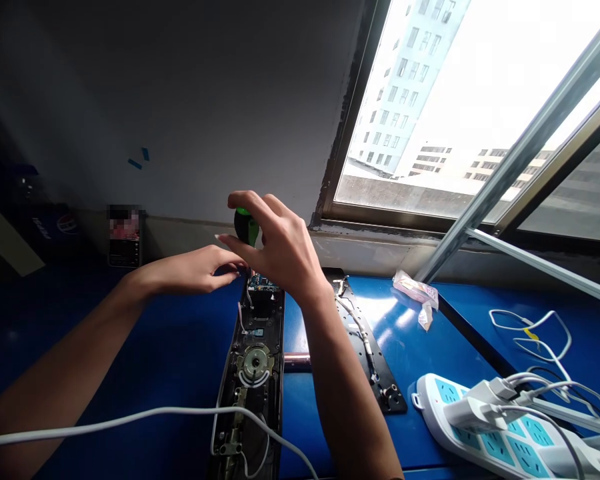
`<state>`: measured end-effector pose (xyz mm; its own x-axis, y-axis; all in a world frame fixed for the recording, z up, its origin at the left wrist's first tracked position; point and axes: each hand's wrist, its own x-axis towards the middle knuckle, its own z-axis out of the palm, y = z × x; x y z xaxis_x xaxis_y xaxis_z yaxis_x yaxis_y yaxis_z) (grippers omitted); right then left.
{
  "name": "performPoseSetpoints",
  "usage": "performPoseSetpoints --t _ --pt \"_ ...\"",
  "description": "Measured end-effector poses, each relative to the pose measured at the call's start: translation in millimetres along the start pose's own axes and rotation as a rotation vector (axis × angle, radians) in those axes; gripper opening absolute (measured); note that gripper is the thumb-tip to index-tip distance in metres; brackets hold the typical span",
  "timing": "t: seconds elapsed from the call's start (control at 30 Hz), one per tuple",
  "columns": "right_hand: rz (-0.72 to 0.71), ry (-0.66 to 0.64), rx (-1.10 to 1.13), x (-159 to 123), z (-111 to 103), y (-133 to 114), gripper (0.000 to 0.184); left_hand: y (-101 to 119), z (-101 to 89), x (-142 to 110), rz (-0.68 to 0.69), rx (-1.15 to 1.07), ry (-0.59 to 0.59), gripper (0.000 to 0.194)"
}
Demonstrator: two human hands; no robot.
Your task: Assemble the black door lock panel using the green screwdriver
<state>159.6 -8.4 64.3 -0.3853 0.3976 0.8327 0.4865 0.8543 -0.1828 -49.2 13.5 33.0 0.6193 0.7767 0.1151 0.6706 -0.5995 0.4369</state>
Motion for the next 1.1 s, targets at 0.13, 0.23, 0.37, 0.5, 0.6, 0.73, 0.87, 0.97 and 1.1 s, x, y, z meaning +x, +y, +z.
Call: performPoseSetpoints --t 0.13,0.23,0.37,0.5,0.6,0.73,0.87,0.97,1.1 --pt "0.018 0.045 -0.117 1.5 6.0 -5.0 0.035 2.1 8.5 7.0 -0.124 -0.07 0.069 0.027" --pt "0.012 0.082 -0.085 2.5 7.5 -7.1 0.032 6.1 11.4 10.4 -0.148 -0.191 0.048 0.027" --pt "-0.012 -0.034 0.046 2.3 -1.3 -10.5 0.025 3.8 12.3 11.7 -0.092 -0.306 0.033 0.035" --pt "-0.009 -0.118 0.047 0.5 -9.2 -13.1 0.035 -3.8 14.4 12.3 -0.066 -0.327 0.054 0.039" --pt "0.028 -0.07 -0.064 -0.3 -7.6 -10.8 0.026 -5.9 15.5 13.1 -0.09 -0.328 0.045 0.038" --pt "0.009 -0.046 -0.027 -0.3 -4.6 -9.0 0.03 -2.6 14.0 12.8 -0.096 -0.3 0.017 0.035" --pt "0.021 -0.079 0.007 -0.6 -6.6 -10.4 0.048 -0.3 12.4 11.6 -0.101 -0.289 0.043 0.038" --pt "0.041 -0.056 -0.024 -1.1 -7.7 -9.4 0.036 -0.6 12.5 11.5 -0.105 -0.254 0.032 0.038" --pt "0.017 -0.096 0.048 -1.5 -8.1 -9.7 0.05 1.8 11.8 10.8 -0.121 -0.225 0.033 0.037"
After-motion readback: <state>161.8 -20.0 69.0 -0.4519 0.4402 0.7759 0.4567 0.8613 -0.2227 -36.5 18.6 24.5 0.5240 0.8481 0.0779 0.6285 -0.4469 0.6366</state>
